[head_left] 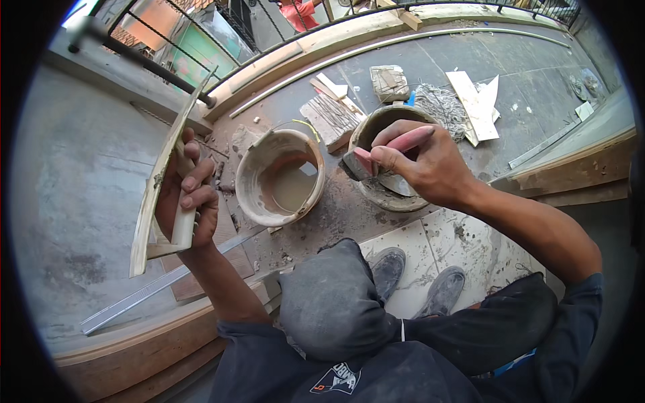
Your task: Applying mortar and fixing ceramic trim tiles to the base of a wall on a balcony.
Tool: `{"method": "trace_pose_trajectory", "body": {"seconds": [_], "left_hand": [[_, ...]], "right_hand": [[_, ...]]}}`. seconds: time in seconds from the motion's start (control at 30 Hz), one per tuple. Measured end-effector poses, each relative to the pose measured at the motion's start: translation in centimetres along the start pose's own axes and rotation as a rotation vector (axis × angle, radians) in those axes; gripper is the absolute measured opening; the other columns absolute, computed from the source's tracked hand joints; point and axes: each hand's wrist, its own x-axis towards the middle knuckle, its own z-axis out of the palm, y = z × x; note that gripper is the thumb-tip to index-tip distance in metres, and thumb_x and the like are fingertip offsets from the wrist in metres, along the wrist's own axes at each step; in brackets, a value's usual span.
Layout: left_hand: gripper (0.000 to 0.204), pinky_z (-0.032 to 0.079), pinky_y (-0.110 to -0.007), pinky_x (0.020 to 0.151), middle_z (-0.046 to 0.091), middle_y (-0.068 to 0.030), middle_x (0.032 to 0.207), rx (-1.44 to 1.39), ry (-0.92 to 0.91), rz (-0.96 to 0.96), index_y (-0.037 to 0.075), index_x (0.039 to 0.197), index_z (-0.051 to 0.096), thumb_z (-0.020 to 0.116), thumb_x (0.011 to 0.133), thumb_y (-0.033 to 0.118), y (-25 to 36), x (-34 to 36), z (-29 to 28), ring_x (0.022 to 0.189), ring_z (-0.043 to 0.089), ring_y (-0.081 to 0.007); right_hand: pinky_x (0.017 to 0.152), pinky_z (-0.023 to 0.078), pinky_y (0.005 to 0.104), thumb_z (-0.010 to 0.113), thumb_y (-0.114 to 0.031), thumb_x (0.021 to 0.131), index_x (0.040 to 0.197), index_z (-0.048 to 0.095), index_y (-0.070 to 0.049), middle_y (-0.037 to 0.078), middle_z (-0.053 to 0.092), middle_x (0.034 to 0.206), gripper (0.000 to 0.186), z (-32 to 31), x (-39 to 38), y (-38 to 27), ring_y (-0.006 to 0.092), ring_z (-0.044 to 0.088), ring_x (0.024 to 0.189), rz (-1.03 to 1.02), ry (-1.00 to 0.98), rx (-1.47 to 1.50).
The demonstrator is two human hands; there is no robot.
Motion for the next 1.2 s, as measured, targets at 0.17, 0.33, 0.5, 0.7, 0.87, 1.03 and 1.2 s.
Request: {"method": "trace_pose_trajectory", "body": {"seconds": [0.17,0.33,0.5,0.7,0.87,1.03,1.2], "left_hand": [[0.066,0.051,-0.030,0.059,0.047,-0.0251,0.129,0.067,0.081,0.027,-0.007,0.148,0.016,0.047,0.098,0.022,-1.5,-4.0,-3.7,0.080,0.046,-0.0229],[0.067,0.046,-0.029,0.055,0.042,-0.0255,0.135,0.035,0.196,0.017,-0.003,0.150,0.011,0.042,0.098,0.024,3.0,-8.5,-9.1,0.079,0.043,-0.0229],[0.054,0.045,-0.028,0.058,0.048,-0.0247,0.133,-0.077,0.098,-0.039,-0.007,0.147,0.023,0.038,0.101,0.019,0.6,-2.4,-12.9,0.080,0.044,-0.0202],[0.051,0.049,-0.027,0.061,0.050,-0.0199,0.129,-0.088,0.013,-0.128,-0.006,0.147,0.023,0.039,0.103,0.017,-5.6,5.1,-11.4,0.080,0.045,-0.0183],[0.061,0.051,-0.027,0.063,0.048,-0.0229,0.131,0.062,-0.101,-0.169,-0.006,0.145,0.026,0.051,0.099,0.025,-12.6,8.6,-7.9,0.083,0.048,-0.0187],[0.057,0.040,-0.044,0.104,0.044,-0.0188,0.140,0.162,0.392,-0.117,0.003,0.150,0.028,0.037,0.104,0.036,-14.3,10.5,-16.9,0.124,0.046,-0.0259],[0.038,0.052,-0.036,0.080,0.062,-0.0155,0.121,1.649,-0.157,-0.089,-0.001,0.129,0.049,0.057,0.093,0.008,-18.6,13.3,-10.3,0.097,0.064,-0.0201]], "right_hand": [[0.077,0.054,0.0426,0.068,-0.021,0.084,0.085,0.070,-0.007,0.014,0.071,0.082,0.014,13.9,7.3,8.8,0.0326,0.069,0.078,-0.116,-0.093,-0.118],[0.077,0.055,0.0475,0.064,-0.009,0.073,0.085,0.071,-0.002,0.024,0.069,0.088,0.016,25.2,9.0,13.0,0.0409,0.069,0.087,0.025,-0.291,-0.381],[0.072,0.056,0.0472,0.066,-0.008,0.066,0.077,0.072,0.000,0.022,0.070,0.078,0.015,18.2,5.0,10.0,0.0374,0.070,0.080,-0.217,-0.338,-0.562],[0.064,0.056,0.0471,0.064,-0.009,0.072,0.076,0.070,0.002,0.020,0.069,0.077,0.012,2.7,-6.6,6.3,0.0379,0.070,0.076,-0.043,-0.575,-0.812],[0.065,0.057,0.0453,0.060,-0.008,0.073,0.075,0.070,0.000,0.020,0.070,0.076,0.014,-8.3,-17.5,3.7,0.0355,0.070,0.075,0.495,-0.724,-1.095],[0.076,0.053,0.0481,0.055,-0.007,0.081,0.088,0.066,0.003,0.023,0.068,0.086,0.016,-14.3,-22.4,3.2,0.0407,0.067,0.085,0.831,-0.510,-1.064],[0.084,0.051,0.0487,0.053,-0.011,0.089,0.102,0.062,-0.001,0.022,0.066,0.096,0.019,-16.6,-27.0,4.6,0.0402,0.065,0.095,0.878,-0.251,-0.965]]}}
